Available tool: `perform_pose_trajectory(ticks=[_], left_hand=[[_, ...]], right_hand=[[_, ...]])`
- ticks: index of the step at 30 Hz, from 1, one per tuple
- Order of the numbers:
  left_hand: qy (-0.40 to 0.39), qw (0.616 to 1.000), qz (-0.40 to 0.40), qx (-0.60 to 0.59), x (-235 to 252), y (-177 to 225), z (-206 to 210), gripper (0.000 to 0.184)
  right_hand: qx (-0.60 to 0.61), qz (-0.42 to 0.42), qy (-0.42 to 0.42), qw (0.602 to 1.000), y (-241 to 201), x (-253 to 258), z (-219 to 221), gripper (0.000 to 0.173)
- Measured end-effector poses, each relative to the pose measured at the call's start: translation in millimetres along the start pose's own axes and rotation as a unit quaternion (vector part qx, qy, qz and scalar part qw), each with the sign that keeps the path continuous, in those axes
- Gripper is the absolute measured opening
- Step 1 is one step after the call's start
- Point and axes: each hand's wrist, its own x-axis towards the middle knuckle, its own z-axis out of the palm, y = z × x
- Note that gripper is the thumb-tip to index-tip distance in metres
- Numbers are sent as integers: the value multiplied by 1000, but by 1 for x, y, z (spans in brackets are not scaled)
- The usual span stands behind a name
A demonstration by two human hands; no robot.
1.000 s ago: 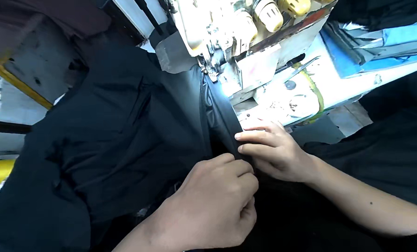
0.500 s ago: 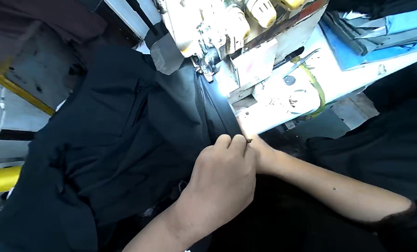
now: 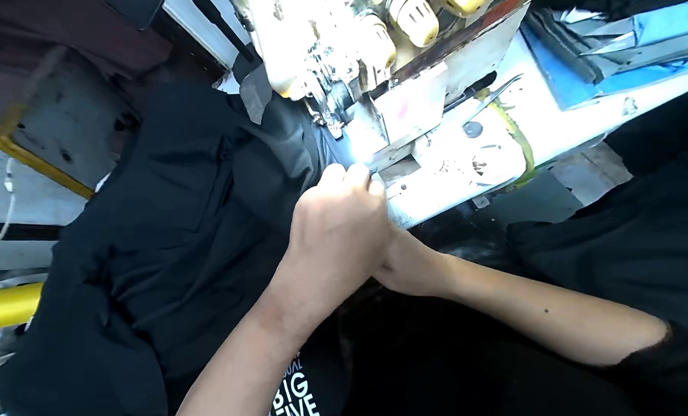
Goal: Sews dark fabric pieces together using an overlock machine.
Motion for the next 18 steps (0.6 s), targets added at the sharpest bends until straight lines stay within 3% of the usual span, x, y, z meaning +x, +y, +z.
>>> perform_pose_trajectory(ticks=[3,6,8,13,15,18], left_hand=[[-17,999,-24,-41,7,-12,-8,15],[22,982,-55,-177,4,-31,-16,16],[55,954,-104,-276,-2,-42,-17,16],[92,861,-150,-477,-11,-43,-11,11],[98,867,-157,-463,-11,-37,-10,11],[102,925,-148,-336,-9,-22,-9,13]], right_hand=[[25,42,84,995,6,9,-12,23],[74,107,165,978,5,20,-35,29],[123,94,218,963,-2,28,-49,29],[293,125,189,929,-25,44,-61,33],[370,157,149,903,-25,45,-57,42],[484,195,111,846,-28,43,-53,52]])
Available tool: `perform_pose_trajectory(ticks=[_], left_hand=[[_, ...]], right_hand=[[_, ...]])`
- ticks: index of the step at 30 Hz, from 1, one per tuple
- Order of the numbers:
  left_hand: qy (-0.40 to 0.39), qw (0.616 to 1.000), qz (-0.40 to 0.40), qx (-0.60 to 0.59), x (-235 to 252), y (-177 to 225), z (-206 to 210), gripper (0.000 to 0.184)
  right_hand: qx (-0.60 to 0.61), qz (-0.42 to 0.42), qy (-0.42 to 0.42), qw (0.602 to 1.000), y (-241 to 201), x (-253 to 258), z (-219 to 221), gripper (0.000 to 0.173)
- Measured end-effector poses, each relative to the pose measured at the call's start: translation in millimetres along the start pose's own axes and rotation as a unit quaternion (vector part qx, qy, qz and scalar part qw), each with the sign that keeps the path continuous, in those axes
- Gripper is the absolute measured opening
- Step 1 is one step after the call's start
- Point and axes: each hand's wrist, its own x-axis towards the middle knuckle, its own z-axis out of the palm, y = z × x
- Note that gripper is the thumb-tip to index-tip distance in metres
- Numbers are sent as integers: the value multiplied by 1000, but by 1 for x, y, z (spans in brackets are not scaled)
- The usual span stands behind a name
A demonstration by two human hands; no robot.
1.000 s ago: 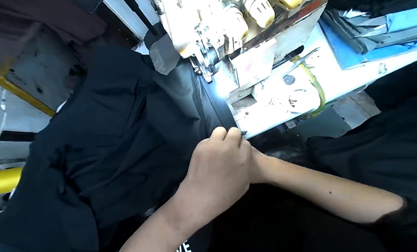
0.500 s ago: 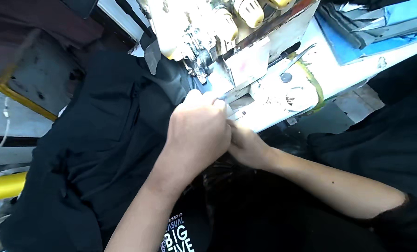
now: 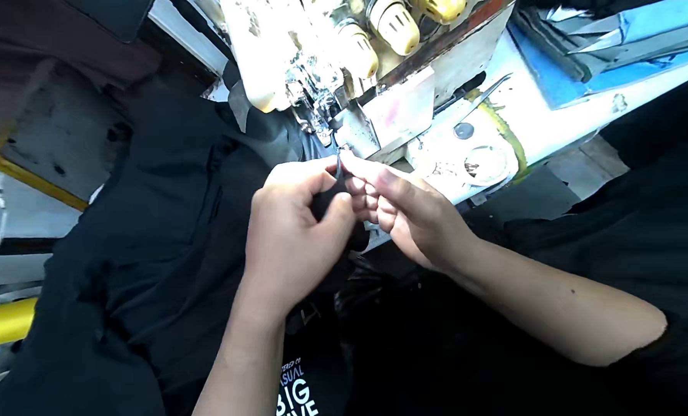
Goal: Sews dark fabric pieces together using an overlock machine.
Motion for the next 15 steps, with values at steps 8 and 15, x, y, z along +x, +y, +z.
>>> perform_pose_trajectory(ticks=[8,15], left_hand=[[-30,938,104,328,-6,15,41,11],[-112,923,109,351,2,29,27,10]], right_hand=[[43,18,67,997,17,2,0,52],[-92,38,-13,995,51,-32,16,37]])
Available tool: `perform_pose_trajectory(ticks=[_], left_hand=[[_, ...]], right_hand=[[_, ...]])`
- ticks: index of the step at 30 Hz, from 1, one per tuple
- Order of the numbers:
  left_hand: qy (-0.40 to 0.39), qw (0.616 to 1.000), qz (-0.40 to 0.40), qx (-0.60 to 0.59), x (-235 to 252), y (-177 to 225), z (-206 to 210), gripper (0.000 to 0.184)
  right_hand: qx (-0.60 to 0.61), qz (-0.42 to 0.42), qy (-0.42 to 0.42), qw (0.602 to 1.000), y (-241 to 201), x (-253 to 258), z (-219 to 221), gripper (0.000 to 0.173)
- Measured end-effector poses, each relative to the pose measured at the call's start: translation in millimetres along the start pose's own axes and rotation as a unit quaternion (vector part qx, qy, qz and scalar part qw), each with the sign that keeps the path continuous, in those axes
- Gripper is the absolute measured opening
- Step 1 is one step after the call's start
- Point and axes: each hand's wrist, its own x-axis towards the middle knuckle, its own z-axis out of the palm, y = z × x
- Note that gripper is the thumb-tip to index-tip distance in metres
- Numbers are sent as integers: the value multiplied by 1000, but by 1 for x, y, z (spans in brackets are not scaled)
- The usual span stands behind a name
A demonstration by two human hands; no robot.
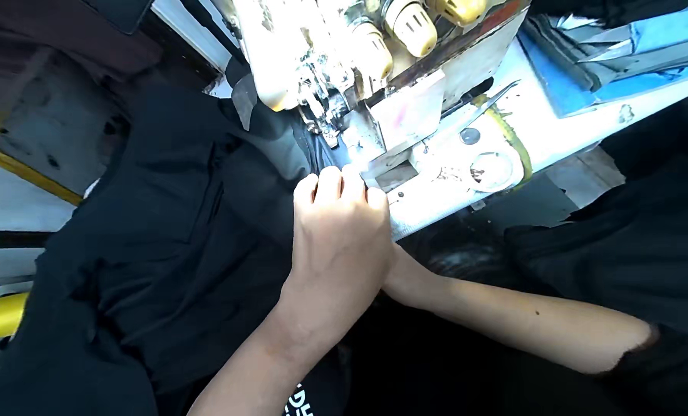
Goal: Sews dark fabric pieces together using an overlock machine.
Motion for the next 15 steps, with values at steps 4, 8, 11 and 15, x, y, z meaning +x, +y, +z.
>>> perform_pose_trajectory(ticks=[4,8,11,15], left_hand=[[35,999,6,29,4,-16,15,8],[58,997,8,44,8,-26,22,13],[112,993,14,-36,4,-38,26,21],[227,956,-116,-143,12,-83,13,30]], right_hand=[[-18,29,-33,999,-3,9,-7,36],[-79,22,-31,996,3,19,-19,35],[-218,-100,47,970,15,26,-39,36],[-423,-303,176,836,37,46,-73,32]])
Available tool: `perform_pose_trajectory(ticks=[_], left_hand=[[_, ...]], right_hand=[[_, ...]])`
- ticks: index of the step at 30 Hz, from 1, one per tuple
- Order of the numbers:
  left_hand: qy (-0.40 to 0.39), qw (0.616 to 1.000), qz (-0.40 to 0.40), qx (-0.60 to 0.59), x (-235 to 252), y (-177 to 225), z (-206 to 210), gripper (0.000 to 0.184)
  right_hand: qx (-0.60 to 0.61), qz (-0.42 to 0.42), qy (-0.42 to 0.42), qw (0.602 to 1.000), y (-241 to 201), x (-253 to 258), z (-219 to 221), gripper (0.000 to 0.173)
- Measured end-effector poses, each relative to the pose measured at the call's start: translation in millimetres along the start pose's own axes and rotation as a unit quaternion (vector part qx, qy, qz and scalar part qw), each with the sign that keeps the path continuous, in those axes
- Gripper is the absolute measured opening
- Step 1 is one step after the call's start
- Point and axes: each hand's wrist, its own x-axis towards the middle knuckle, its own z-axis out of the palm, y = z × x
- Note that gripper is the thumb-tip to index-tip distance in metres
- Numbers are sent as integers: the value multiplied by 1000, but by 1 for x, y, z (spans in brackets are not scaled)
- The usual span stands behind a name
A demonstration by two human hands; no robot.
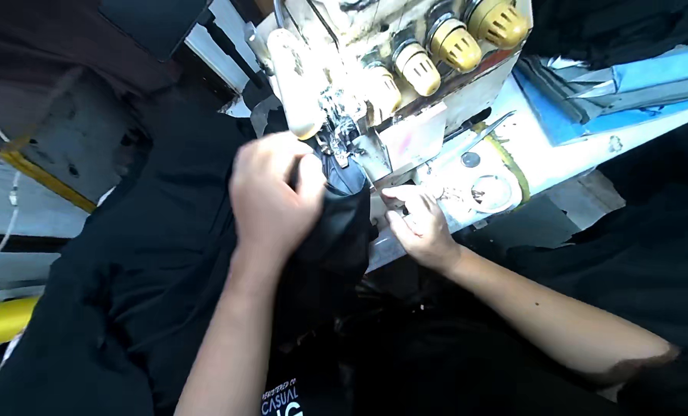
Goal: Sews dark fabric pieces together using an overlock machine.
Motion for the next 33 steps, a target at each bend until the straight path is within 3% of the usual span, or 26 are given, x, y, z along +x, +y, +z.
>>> perform_pose_trajectory(ticks=[2,4,7,9,12,14,16,19,21,23,26,28,31,33], left_hand=[[4,993,-115,20,30,-16,-2,36],[-94,961,-258,13,62,-23,-4,49],[-204,920,-334,-9,83,-44,1,46],[-191,921,-338,-40,77,-68,-2,41],[-79,930,-345,-100,50,-81,-35,38],[-42,939,-315,-133,31,-75,-67,41],[-78,957,-225,-166,12,-55,-99,55],[-184,970,38,-155,-6,-6,-126,42],[-204,963,162,-64,-6,18,-126,30],[-210,961,164,75,-1,20,-129,25],[-216,954,102,181,5,-2,-142,38],[-219,958,128,137,2,-11,-144,31],[-269,947,176,-14,-1,-12,-138,22],[-281,938,187,-83,-2,-14,-134,19]], right_hand=[[-49,-58,17,997,9,-2,6,31],[-62,-87,19,994,12,-3,10,29],[-57,-78,29,995,12,-4,8,30],[-39,-58,30,997,12,-5,5,29],[23,0,32,999,2,1,-4,28],[51,-33,38,997,-16,19,-14,26],[73,-134,36,988,-42,45,-23,26],[126,-258,-29,958,-82,81,-24,40],[161,-260,-107,946,-94,92,-19,46],[139,-201,-200,949,-90,93,-24,44],[75,-69,-283,954,-79,89,-42,31],[90,14,-315,945,-79,88,-49,26],[131,24,-321,938,-77,85,-50,13],[140,18,-318,937,-74,84,-49,15]])
